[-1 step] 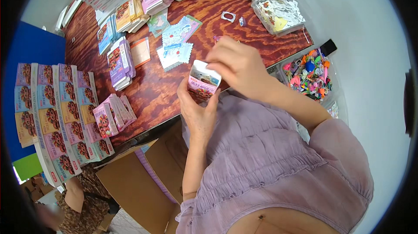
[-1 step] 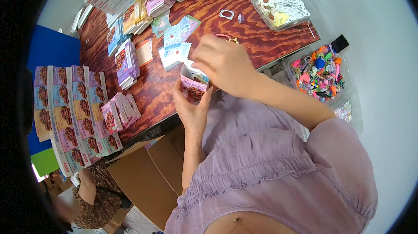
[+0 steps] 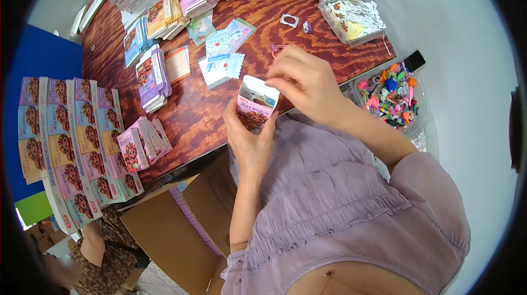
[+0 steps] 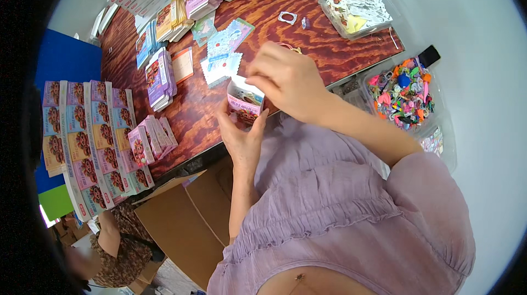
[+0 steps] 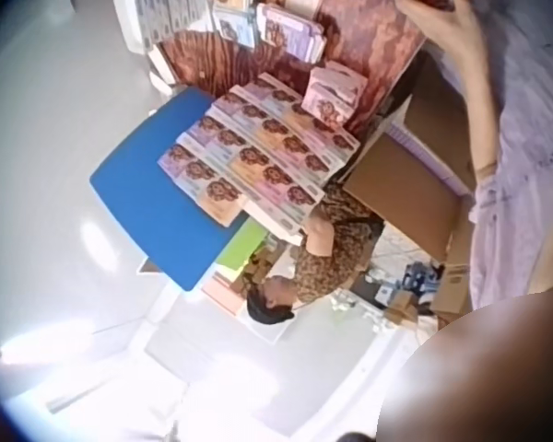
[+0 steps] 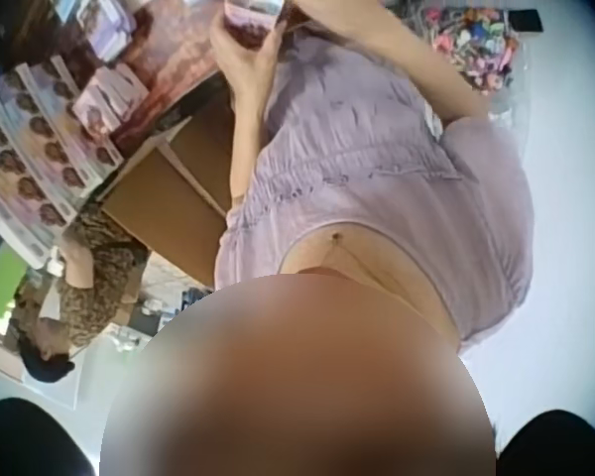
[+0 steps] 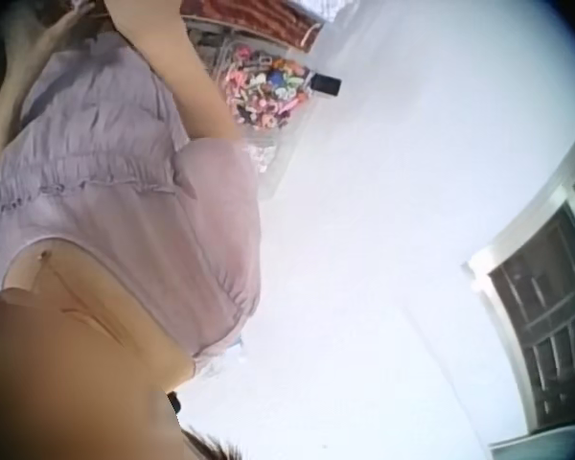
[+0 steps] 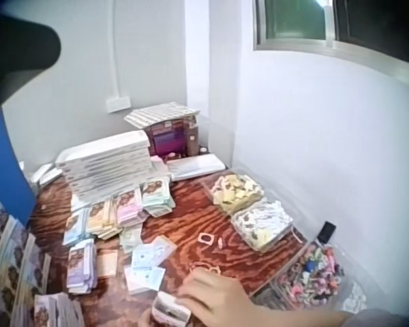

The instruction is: Sorting, arranging, and packaging small colorful toy packets on a table and into boxes.

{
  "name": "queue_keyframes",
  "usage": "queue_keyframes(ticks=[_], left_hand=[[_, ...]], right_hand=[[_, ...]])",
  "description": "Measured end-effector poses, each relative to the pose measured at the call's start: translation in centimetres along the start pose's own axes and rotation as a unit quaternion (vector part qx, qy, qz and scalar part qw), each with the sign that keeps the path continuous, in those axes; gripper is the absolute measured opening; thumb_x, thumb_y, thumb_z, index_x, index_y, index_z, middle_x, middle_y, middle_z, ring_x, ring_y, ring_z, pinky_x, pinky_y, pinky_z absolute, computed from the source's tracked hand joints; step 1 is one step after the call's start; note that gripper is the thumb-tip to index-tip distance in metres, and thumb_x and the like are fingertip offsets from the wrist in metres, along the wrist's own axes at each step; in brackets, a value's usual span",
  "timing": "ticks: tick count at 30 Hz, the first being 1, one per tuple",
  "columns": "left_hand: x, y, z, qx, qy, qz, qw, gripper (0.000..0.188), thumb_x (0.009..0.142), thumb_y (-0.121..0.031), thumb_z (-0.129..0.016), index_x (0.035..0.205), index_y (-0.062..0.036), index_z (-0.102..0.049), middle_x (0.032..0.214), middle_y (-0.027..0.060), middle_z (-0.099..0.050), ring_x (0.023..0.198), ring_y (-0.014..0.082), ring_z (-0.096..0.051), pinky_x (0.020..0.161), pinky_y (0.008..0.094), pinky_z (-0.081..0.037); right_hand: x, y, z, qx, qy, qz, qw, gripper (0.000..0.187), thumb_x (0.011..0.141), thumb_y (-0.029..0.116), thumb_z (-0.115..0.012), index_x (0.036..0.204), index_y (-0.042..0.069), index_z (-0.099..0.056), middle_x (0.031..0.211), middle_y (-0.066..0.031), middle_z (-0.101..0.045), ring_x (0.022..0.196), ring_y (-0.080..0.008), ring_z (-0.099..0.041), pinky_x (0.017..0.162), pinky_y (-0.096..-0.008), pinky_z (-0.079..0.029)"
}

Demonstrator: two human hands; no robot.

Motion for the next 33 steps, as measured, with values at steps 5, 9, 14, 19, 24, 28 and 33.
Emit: queue_keyframes(ticks=[5,9,14,19,24,28,33], left_hand=[[-0.2,0.2,-0.4,-0.086,0.001,0.046,0.995,0.078,0.073,-0.015,-0.086,0.134,0.0042,-0.041,0.117,0.0188,-0.059,0.102,0.0277,-0.064,0.087,0.0378,-0.052],[-0.5,0.2,-0.5,-0.114,0.058,0.042,0.991,0.073,0.079,-0.012,-0.082,0.136,0.0046,-0.039,0.117,0.0197,-0.06,0.102,0.0252,-0.066,0.085,0.0346,-0.055],[-0.7,-1.3,0.2,-0.215,0.068,0.057,0.973,0.067,0.087,-0.002,-0.072,0.142,0.0032,-0.035,0.122,0.0163,-0.06,0.107,0.0217,-0.065,0.087,0.0323,-0.056],[-1.1,-1.4,-0.1,-0.294,0.096,0.03,0.951,0.068,0.091,0.006,-0.063,0.149,-0.0008,-0.029,0.127,0.0151,-0.056,0.112,0.021,-0.062,0.095,0.0328,-0.053],[-1.4,-0.8,0.2,-0.347,0.165,0.049,0.922,0.061,0.092,0.008,-0.06,0.146,-0.0012,-0.033,0.124,0.0137,-0.057,0.113,0.0203,-0.062,0.094,0.0321,-0.053],[-1.1,-0.6,0.3,-0.299,0.201,0.08,0.93,0.059,0.092,0.008,-0.061,0.144,-0.0026,-0.034,0.122,0.0147,-0.057,0.107,0.0196,-0.065,0.089,0.031,-0.055],[-1.8,-0.1,-0.2,-0.252,0.173,0.084,0.949,0.066,0.091,0.007,-0.063,0.146,-0.0041,-0.028,0.12,0.0165,-0.058,0.103,0.0209,-0.067,0.083,0.0304,-0.057]], right_hand=[[-3.2,-0.6,-2.1,0.116,-0.033,-0.011,0.993,0.024,0.08,0.009,-0.074,0.1,0.004,-0.062,0.085,-0.0101,-0.059,0.075,-0.0259,-0.062,0.062,-0.0359,-0.048],[-3.7,-2.2,-2.6,0.308,-0.008,-0.219,0.926,0.027,0.09,-0.001,-0.065,0.114,0.002,-0.055,0.095,-0.0061,-0.061,0.085,-0.0102,-0.062,0.07,-0.0253,-0.049],[-3.3,-1.8,-1.0,0.391,0.031,-0.209,0.896,0.024,0.094,-0.003,-0.059,0.118,-0.002,-0.06,0.102,-0.0046,-0.06,0.097,-0.01,-0.06,0.083,-0.0243,-0.049],[-3.8,-2.6,-0.7,0.387,0.053,-0.189,0.901,0.015,0.094,-0.002,-0.059,0.107,-0.005,-0.066,0.103,-0.0051,-0.06,0.098,-0.0101,-0.059,0.084,-0.0243,-0.048],[-4.5,-3.5,-0.5,0.381,0.093,-0.162,0.906,0.015,0.095,0.001,-0.059,0.107,-0.002,-0.066,0.099,-0.0033,-0.062,0.09,-0.0076,-0.058,0.077,-0.0246,-0.048],[-5.4,-3.5,-1.7,0.428,0.035,-0.211,0.878,0.018,0.097,0.002,-0.054,0.111,0.0,-0.065,0.103,-0.004,-0.062,0.09,-0.0079,-0.057,0.078,-0.0258,-0.047],[-6.6,-4.8,-2.4,0.323,0.069,-0.091,0.94,0.012,0.095,0.005,-0.06,0.104,-0.001,-0.065,0.101,-0.0036,-0.064,0.09,-0.007,-0.057,0.08,-0.0268,-0.048]])
Point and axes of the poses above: each hand's wrist, its own x-axis towards the middle knuckle, its own z-axis out of the back of the hand, y = z × x, the point moved 3 cm from there along x, towards the middle knuckle
